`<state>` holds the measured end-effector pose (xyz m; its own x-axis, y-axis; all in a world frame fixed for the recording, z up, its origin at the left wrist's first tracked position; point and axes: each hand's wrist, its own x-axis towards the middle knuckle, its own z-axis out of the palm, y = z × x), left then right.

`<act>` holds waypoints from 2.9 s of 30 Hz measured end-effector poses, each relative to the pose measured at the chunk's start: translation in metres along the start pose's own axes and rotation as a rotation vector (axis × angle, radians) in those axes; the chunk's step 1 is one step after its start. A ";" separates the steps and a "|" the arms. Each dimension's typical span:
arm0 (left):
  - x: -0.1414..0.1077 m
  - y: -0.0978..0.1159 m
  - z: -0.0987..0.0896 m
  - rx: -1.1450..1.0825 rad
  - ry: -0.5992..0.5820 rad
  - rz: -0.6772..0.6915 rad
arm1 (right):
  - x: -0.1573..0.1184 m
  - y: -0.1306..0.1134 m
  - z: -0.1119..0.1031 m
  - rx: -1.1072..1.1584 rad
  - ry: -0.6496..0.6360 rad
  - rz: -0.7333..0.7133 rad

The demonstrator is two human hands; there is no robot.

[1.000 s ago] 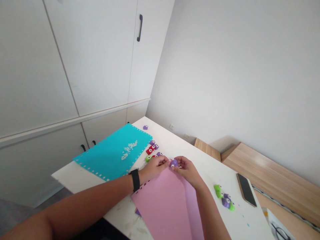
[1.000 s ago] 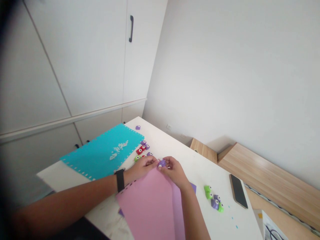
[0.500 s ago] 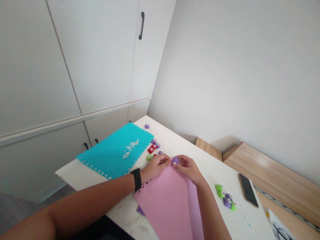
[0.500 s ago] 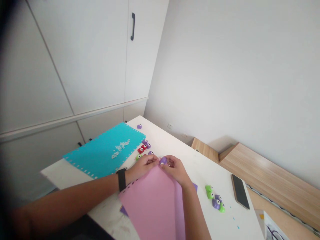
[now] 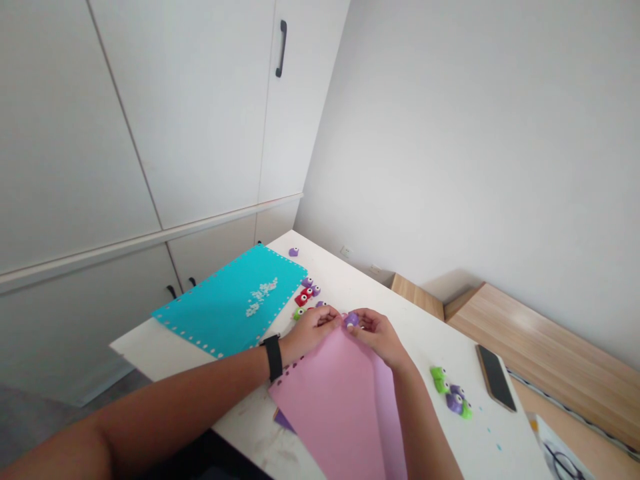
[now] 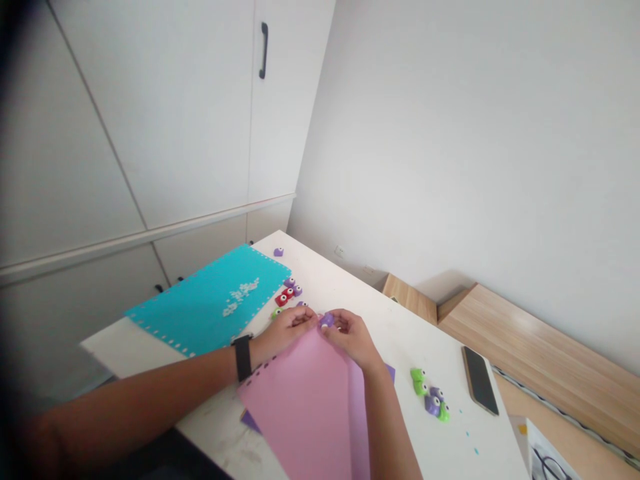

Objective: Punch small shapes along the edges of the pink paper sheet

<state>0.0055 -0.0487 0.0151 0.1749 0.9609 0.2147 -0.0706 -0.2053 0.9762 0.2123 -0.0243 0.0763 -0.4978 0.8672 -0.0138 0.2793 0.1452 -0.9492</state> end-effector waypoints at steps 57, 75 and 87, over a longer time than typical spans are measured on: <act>0.004 -0.005 -0.008 -0.010 -0.011 -0.072 | -0.003 0.016 0.004 0.217 0.006 0.122; -0.007 -0.012 -0.008 0.414 -0.158 -0.056 | 0.060 0.041 -0.001 0.515 0.137 0.310; -0.011 -0.008 -0.006 0.606 -0.139 0.061 | 0.109 0.059 0.038 0.012 0.257 0.151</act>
<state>-0.0017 -0.0566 0.0043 0.3176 0.9191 0.2332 0.4782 -0.3676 0.7977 0.1433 0.0603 0.0073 -0.2269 0.9709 -0.0768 0.3241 0.0009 -0.9460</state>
